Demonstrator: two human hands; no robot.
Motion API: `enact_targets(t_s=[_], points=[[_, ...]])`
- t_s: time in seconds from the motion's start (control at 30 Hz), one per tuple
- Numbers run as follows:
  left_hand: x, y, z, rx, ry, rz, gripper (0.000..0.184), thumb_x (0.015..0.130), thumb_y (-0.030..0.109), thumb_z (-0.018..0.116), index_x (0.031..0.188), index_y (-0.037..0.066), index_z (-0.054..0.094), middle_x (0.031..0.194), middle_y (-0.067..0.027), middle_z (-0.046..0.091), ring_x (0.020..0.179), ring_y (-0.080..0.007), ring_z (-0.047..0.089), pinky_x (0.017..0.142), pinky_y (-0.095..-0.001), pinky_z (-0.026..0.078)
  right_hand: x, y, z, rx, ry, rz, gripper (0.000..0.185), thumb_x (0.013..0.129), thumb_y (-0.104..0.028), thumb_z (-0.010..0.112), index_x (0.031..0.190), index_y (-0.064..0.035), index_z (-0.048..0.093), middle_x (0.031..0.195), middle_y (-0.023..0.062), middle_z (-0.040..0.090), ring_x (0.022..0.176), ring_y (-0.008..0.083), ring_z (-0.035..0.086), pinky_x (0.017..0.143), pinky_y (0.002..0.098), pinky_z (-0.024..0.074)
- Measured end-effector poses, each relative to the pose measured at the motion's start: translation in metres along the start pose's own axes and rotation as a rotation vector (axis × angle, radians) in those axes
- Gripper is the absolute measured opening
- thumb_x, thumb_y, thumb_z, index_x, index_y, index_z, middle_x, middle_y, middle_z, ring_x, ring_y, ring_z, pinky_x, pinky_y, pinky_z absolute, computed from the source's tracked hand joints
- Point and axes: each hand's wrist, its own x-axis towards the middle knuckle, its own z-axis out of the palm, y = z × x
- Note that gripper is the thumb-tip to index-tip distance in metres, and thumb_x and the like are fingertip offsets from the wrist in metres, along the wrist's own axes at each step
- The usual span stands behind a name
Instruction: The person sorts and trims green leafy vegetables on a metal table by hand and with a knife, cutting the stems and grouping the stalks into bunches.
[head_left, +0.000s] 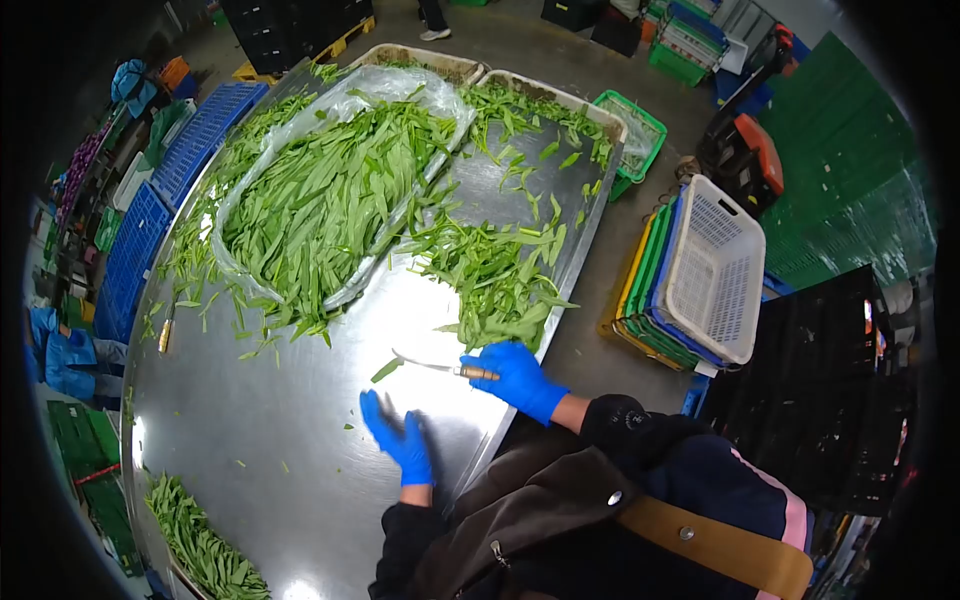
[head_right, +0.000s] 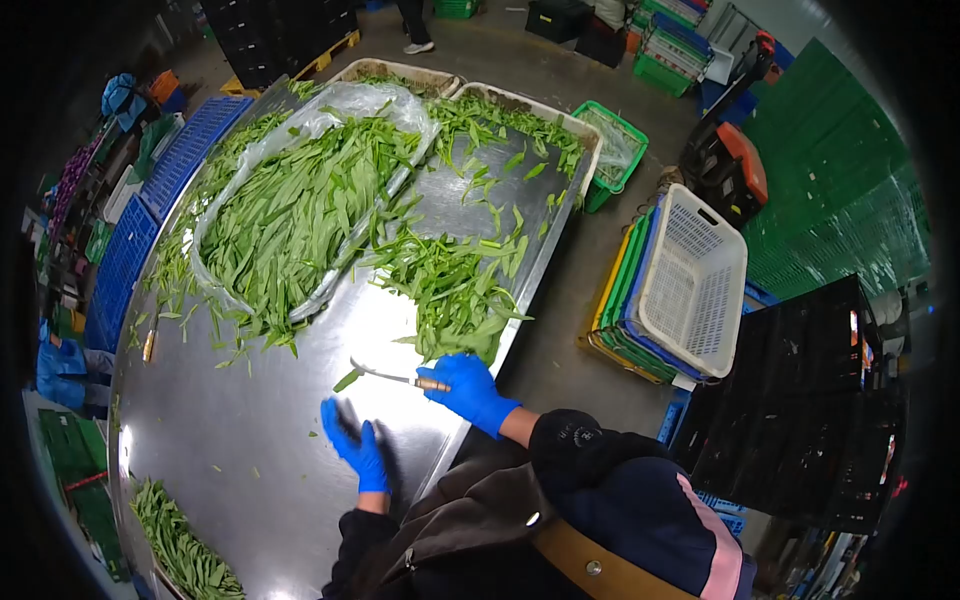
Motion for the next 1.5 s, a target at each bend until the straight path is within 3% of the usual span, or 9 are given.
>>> enact_targets(t_s=[0.07, 0.3, 0.47, 0.63, 0.67, 0.83, 1.13, 1.3, 1.5], points=[[-0.012, -0.001, -0.018, 0.037, 0.085, -0.102, 0.073, 0.077, -0.003, 0.058, 0.145, -0.003, 0.030, 0.151, -0.0175, 0.030, 0.142, -0.0303, 0.026, 0.117, -0.0425, 0.020, 0.000, 0.003, 0.011, -0.152, -0.237, -0.051, 0.038, 0.077, -0.029, 0.074, 0.113, -0.0193, 0.070, 0.086, 0.0066, 0.063, 0.078, 0.0280, 0.061, 0.068, 0.0394, 0.0491], [-0.006, 0.005, -0.017, -0.006, 0.106, -0.129, 0.070, 0.079, -0.004, 0.059, 0.144, -0.001, 0.034, 0.149, -0.0145, 0.035, 0.139, -0.0284, 0.034, 0.117, -0.0407, 0.023, 0.083, 0.106, -0.017, -0.093, -0.019, 0.074, 0.026, 0.077, -0.037, 0.074, 0.100, -0.0259, 0.075, 0.069, 0.0086, 0.056, 0.065, 0.0287, 0.057, 0.060, 0.0408, 0.0462], [0.035, 0.036, 0.003, 0.221, 0.025, -0.082, 0.067, 0.081, 0.005, 0.067, 0.142, 0.002, 0.041, 0.146, -0.0139, 0.041, 0.140, -0.0310, 0.032, 0.116, -0.0430, 0.023, 0.192, 0.194, -0.118, -0.282, 0.052, 0.315, 0.041, 0.079, -0.041, 0.072, 0.105, -0.0107, 0.071, 0.091, 0.0162, 0.068, 0.088, 0.0345, 0.065, 0.076, 0.0417, 0.0509], [0.117, 0.072, 0.020, 0.683, -0.097, 0.082, 0.067, 0.080, 0.009, 0.070, 0.141, 0.003, 0.043, 0.144, -0.0147, 0.045, 0.141, -0.0347, 0.027, 0.115, -0.0450, 0.021, 0.244, 0.189, -0.160, 0.015, 0.249, 0.561, 0.045, 0.091, -0.047, 0.057, 0.106, -0.0059, 0.068, 0.100, 0.0191, 0.067, 0.091, 0.0368, 0.064, 0.081, 0.0421, 0.0491], [0.139, 0.077, 0.026, 0.605, -0.084, 0.130, 0.068, 0.080, 0.009, 0.070, 0.142, 0.003, 0.043, 0.144, -0.0148, 0.045, 0.141, -0.0347, 0.027, 0.115, -0.0448, 0.022, 0.236, 0.219, -0.135, -0.044, 0.340, 0.333, 0.047, 0.093, -0.049, 0.055, 0.106, -0.0051, 0.067, 0.106, 0.0199, 0.065, 0.093, 0.0373, 0.063, 0.082, 0.0430, 0.0487], [0.281, 0.096, 0.057, 0.327, -0.058, 0.297, 0.060, 0.086, 0.010, 0.067, 0.141, 0.001, 0.044, 0.144, -0.0165, 0.045, 0.137, -0.0315, 0.037, 0.113, -0.0404, 0.027, 0.193, 0.177, -0.138, -0.098, -0.074, 0.309, 0.035, 0.087, -0.033, 0.067, 0.118, -0.0183, 0.065, 0.092, 0.0106, 0.061, 0.081, 0.0307, 0.063, 0.071, 0.0382, 0.0507], [0.466, 0.093, 0.168, 0.176, -0.135, 0.228, 0.061, 0.084, 0.015, 0.072, 0.137, -0.002, 0.046, 0.137, -0.0160, 0.052, 0.127, -0.0233, 0.048, 0.108, -0.0340, 0.034, 0.168, 0.178, -0.154, -0.196, -0.013, 0.121, 0.042, 0.084, -0.028, 0.070, 0.123, -0.0155, 0.061, 0.092, 0.0073, 0.058, 0.079, 0.0265, 0.061, 0.066, 0.0369, 0.0490], [0.416, 0.119, 0.234, -0.004, -0.203, 0.208, 0.049, 0.085, 0.003, 0.066, 0.132, -0.003, 0.052, 0.135, -0.0140, 0.054, 0.126, -0.0233, 0.050, 0.108, -0.0339, 0.035, 0.174, 0.176, -0.163, -0.162, -0.045, 0.210, 0.042, 0.084, -0.032, 0.069, 0.122, -0.0156, 0.062, 0.088, 0.0067, 0.059, 0.078, 0.0265, 0.061, 0.066, 0.0382, 0.0496], [0.349, 0.138, 0.226, 0.238, -0.305, 0.523, 0.052, 0.075, 0.003, 0.070, 0.126, 0.008, 0.060, 0.131, -0.0116, 0.058, 0.130, -0.0358, 0.045, 0.107, -0.0434, 0.036, 0.168, 0.177, -0.162, -0.093, 0.028, 0.175, 0.038, 0.084, -0.032, 0.070, 0.118, -0.0150, 0.065, 0.091, 0.0070, 0.061, 0.081, 0.0276, 0.063, 0.069, 0.0377, 0.0512]])
